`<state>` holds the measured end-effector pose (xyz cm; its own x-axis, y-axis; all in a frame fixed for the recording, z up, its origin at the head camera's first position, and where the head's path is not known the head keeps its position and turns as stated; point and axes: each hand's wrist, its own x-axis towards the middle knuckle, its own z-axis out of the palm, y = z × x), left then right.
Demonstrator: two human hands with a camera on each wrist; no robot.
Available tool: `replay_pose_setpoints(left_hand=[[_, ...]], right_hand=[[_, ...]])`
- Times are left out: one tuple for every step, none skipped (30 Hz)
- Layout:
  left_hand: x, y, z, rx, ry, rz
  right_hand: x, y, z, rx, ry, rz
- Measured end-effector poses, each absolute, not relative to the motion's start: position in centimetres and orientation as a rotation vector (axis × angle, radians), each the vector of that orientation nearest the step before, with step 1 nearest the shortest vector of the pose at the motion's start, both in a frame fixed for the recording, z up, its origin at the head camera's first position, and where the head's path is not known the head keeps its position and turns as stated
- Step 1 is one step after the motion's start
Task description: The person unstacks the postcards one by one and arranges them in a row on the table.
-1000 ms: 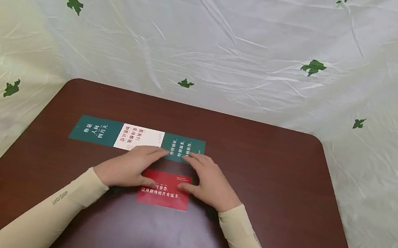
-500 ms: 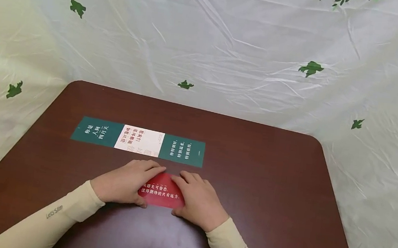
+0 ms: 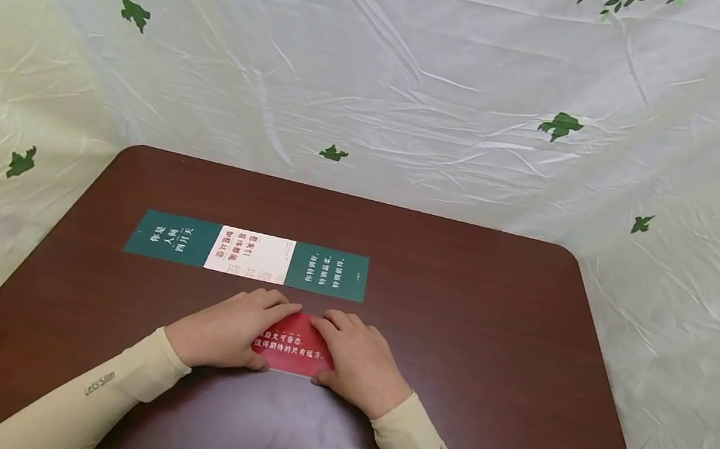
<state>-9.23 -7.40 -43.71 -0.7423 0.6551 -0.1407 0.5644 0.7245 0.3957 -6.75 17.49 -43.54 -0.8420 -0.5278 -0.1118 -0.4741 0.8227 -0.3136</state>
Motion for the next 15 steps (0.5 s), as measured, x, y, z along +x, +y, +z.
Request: replay_pose_setpoints(left_hand=[[-9.20, -7.39, -43.75, 0.968, 2.654, 0.494], [-9.17, -7.39, -43.78, 0.974, 2.649, 0.504], [-9.14, -7.39, -43.81, 0.978, 2.644, 0.516], [-9.12, -7.39, -43.84, 0.980, 2.638, 0.528], [-9.10, -7.39, -43.88, 0.981, 2.633, 0.540], [-9.10, -7.39, -43.92, 0.981, 2.629, 0.551], [-9.10, -7.38, -43.95, 0.981, 2.625, 0.560], [-9.11, -7.37, -43.97, 0.981, 2.622, 0.565], [-9.13, -7.36, -44.01, 0.979, 2.623, 0.568], [-9.15, -7.36, -44.07, 0.977, 2.624, 0.569], [-9.18, -7.34, -44.10, 0.974, 2.626, 0.569], [-9.21, -7.33, -44.13, 0.973, 2.629, 0.566], [-9.25, -7.31, -44.16, 0.976, 2.632, 0.561], [-9.29, -7.27, -44.16, 0.979, 2.635, 0.559], [-9.33, -7.24, -44.19, 0.986, 2.638, 0.557]], right_hand=[[-6.79, 17.53, -43.55, -0.781, 2.810, -0.415], [-6.85, 17.57, -43.55, -0.779, 2.807, -0.420], [-6.91, 17.60, -43.53, -0.777, 2.804, -0.427], [-6.99, 17.62, -43.49, -0.772, 2.800, -0.432], [-7.06, 17.64, -43.47, -0.769, 2.797, -0.437], [-7.13, 17.68, -43.44, -0.761, 2.791, -0.443], [-7.19, 17.72, -43.37, -0.752, 2.785, -0.452], [-7.25, 17.78, -43.31, -0.744, 2.780, -0.457], [-7.30, 17.84, -43.23, -0.738, 2.774, -0.466], [-7.34, 17.92, -43.13, -0.733, 2.770, -0.473], [-7.38, 18.00, -43.05, -0.734, 2.769, -0.486], [-7.40, 18.10, -42.93, -0.731, 2.767, -0.495], [-7.43, 18.21, -42.84, -0.733, 2.767, -0.503], [-7.46, 18.33, -42.78, -0.735, 2.766, -0.510], [-7.47, 18.45, -42.71, -0.737, 2.767, -0.517]])
